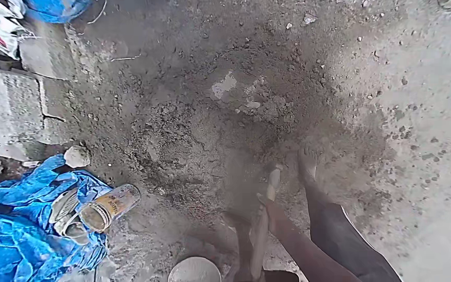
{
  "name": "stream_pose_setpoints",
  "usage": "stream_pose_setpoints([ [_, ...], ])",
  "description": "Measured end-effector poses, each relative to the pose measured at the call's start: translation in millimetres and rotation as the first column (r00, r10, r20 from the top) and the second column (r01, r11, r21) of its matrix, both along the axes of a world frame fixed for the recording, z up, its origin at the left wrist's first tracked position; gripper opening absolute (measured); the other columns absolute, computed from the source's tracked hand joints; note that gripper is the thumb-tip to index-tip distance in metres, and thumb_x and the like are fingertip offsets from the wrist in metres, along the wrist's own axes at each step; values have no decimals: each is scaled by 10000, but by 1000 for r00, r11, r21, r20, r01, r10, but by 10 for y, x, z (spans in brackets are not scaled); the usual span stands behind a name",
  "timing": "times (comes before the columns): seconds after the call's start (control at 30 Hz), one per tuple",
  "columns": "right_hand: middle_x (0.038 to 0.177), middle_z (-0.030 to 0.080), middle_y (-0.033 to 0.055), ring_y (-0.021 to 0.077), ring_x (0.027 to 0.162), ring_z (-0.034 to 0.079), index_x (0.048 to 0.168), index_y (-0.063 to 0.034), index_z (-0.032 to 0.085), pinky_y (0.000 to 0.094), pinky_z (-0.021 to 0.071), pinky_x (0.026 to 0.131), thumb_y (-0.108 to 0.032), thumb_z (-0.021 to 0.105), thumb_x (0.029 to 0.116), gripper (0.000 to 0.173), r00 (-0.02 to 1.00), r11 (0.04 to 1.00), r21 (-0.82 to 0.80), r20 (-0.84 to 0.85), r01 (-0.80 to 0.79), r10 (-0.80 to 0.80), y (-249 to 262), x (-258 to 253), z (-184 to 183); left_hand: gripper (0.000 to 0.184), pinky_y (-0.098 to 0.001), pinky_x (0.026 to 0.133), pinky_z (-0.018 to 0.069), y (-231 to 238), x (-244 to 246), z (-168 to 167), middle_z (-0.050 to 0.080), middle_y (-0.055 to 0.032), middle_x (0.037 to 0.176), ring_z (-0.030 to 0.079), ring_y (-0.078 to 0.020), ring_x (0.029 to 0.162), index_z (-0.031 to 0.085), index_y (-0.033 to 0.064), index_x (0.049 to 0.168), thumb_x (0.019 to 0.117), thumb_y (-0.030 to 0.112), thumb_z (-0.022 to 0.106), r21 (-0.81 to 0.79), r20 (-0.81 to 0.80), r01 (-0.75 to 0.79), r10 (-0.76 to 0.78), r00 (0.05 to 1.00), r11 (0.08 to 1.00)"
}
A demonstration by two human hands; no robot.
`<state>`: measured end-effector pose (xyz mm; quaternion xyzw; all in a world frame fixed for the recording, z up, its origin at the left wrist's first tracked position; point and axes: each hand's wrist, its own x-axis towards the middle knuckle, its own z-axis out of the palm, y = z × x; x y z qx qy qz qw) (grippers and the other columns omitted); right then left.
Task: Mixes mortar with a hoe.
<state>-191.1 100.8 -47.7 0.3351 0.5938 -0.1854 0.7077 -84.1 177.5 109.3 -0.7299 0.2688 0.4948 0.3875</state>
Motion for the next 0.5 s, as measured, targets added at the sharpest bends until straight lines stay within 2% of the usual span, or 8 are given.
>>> stream_pose_setpoints([
  [0.07, 623, 528, 29, 128, 458, 529, 1005, -62, 569, 285, 499, 423, -246, 767, 932, 280, 984, 993, -16, -137, -115, 112, 7, -175, 61, 458, -542, 821, 586, 394, -155, -147, 739, -166, 928, 725, -311, 872, 719, 25, 1112, 843, 390, 783, -106, -106, -168, 157, 982, 980],
  [0.13, 625, 542, 53, 144, 465, 535, 1015, -41, 571, 301, 508, 437, -203, 791, 909, 293, 948, 962, -177, -279, -207, 152, -403, -488, 116, 517, -530, 781, 594, 355, -396, -485, 745, -140, 873, 732, -288, 808, 697, 50, 1187, 822, 402, 799, -254, -277, -260, 188, 942, 931],
  [0.2, 620, 535, 61, 145, 464, 527, 1039, -33, 563, 300, 504, 444, -174, 789, 901, 300, 911, 886, -372, -394, -277, 119, -725, -822, 551, 619, -498, 743, 610, 308, -637, -558, 737, -110, 862, 725, -251, 768, 639, 64, 1276, 810, 429, 821, -319, -476, -350, 171, 863, 881],
  [0.23, 605, 518, 50, 142, 460, 517, 1015, -41, 556, 306, 501, 448, -175, 793, 878, 305, 897, 824, -478, -434, -304, 80, -932, -975, 821, 606, -470, 714, 610, 226, -763, -616, 726, -85, 835, 715, -221, 737, 649, 71, 1231, 793, 451, 825, -358, -555, -398, 150, 818, 844],
  [0.33, 588, 508, -6, 121, 459, 504, 942, -123, 590, 311, 498, 465, -288, 855, 821, 335, 866, 414, -811, -491, -414, -96, -1893, -1316, 1519, 498, -455, 688, 605, -825, -987, -1020, 710, -46, 786, 705, -184, 725, 708, 93, 1030, 782, 512, 810, -533, -688, -494, -13, 725, 687],
  [0.4, 617, 488, -81, 76, 491, 489, 942, -240, 593, 275, 502, 497, -387, 744, 931, 211, 823, 123, -834, -551, -538, -139, -2533, -1428, 1972, 409, -510, 687, 591, -1673, -1080, -1077, 706, -72, 794, 700, -232, 744, 723, 81, 988, 796, 435, 794, -645, -680, -521, -109, 725, 559],
  [0.47, 593, 455, -91, 80, 498, 479, 879, -243, 523, 287, 511, 519, -284, 546, 1048, 174, 759, 8, -781, -608, -624, -233, -3235, -1359, 2083, 324, -545, 646, 584, -2471, -1098, -1272, 702, -88, 789, 699, -267, 732, 716, 93, 972, 799, 351, 807, -754, -615, -512, -167, 771, 411],
  [0.5, 575, 465, -74, 85, 498, 480, 798, -221, 512, 278, 503, 519, -187, 472, 1054, 261, 725, 45, -767, -623, -640, -295, -3507, -1259, 1959, 319, -561, 646, 577, -2776, -1044, -1445, 708, -91, 811, 703, -281, 751, 711, 116, 1008, 806, 346, 802, -788, -572, -474, -184, 799, 393],
])
